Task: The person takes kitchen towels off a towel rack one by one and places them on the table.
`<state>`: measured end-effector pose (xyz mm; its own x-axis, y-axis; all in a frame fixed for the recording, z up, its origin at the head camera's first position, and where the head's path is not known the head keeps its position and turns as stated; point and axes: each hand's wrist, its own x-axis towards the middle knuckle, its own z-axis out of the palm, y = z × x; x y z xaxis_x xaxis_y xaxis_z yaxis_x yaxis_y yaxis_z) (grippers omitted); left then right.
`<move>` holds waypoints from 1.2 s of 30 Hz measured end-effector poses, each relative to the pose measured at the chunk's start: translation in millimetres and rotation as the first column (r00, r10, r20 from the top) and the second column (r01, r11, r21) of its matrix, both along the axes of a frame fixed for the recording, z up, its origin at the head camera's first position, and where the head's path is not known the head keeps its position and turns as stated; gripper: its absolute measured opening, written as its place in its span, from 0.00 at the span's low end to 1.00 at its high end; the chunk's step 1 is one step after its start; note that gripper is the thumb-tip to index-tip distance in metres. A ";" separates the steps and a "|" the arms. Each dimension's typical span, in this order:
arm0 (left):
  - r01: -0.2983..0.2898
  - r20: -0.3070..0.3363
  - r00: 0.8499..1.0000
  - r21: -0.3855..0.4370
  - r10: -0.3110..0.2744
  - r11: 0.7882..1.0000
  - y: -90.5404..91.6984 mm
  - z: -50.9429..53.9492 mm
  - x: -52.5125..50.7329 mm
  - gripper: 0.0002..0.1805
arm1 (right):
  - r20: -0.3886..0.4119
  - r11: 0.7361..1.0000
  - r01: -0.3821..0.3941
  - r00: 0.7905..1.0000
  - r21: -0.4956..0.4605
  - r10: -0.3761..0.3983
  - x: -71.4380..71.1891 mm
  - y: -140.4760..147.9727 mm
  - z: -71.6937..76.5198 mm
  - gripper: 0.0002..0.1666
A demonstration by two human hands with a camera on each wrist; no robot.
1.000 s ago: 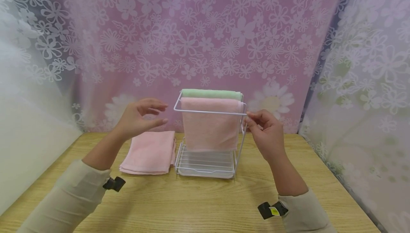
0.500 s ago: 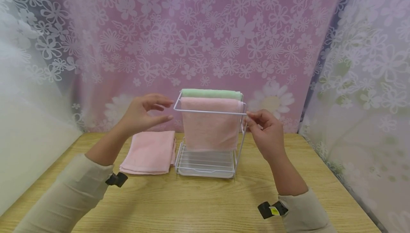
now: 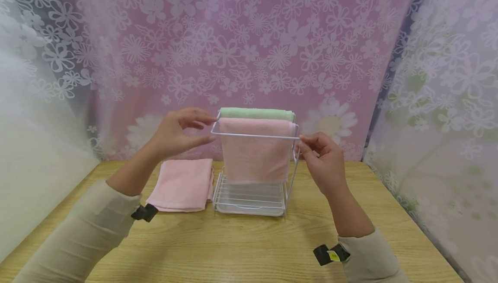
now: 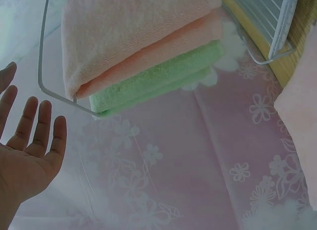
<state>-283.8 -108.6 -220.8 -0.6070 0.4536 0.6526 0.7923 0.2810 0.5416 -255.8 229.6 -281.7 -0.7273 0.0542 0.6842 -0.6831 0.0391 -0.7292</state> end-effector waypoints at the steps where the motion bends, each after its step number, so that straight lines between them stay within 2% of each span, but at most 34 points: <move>1: -0.002 0.000 1.000 -0.002 0.002 1.000 0.9 0.8 0.0 0.20 | 0.000 1.000 0.001 1.000 0.000 -0.001 -0.1 -0.2 0.0 0.07; 18: -0.029 -0.030 0.999 -0.055 0.027 0.998 15.9 10.0 -4.0 0.19 | 0.003 1.000 -0.013 1.000 0.009 0.013 -2.2 -3.9 -0.1 0.05; 26: -0.046 -0.002 0.999 -0.123 0.046 0.991 31.7 16.6 -11.7 0.18 | 0.013 0.999 -0.025 1.000 -0.032 0.026 -1.0 -1.7 0.2 0.05; 30: -0.060 0.011 0.998 -0.163 0.063 0.985 37.5 22.3 -16.2 0.17 | -0.008 0.998 -0.047 0.999 -0.041 0.047 -3.3 0.3 0.1 0.05; 36: -0.071 0.025 0.997 -0.161 0.076 0.984 44.1 25.1 -24.9 0.16 | 0.004 0.999 -0.040 0.999 -0.029 0.040 -5.5 -0.1 -0.8 0.06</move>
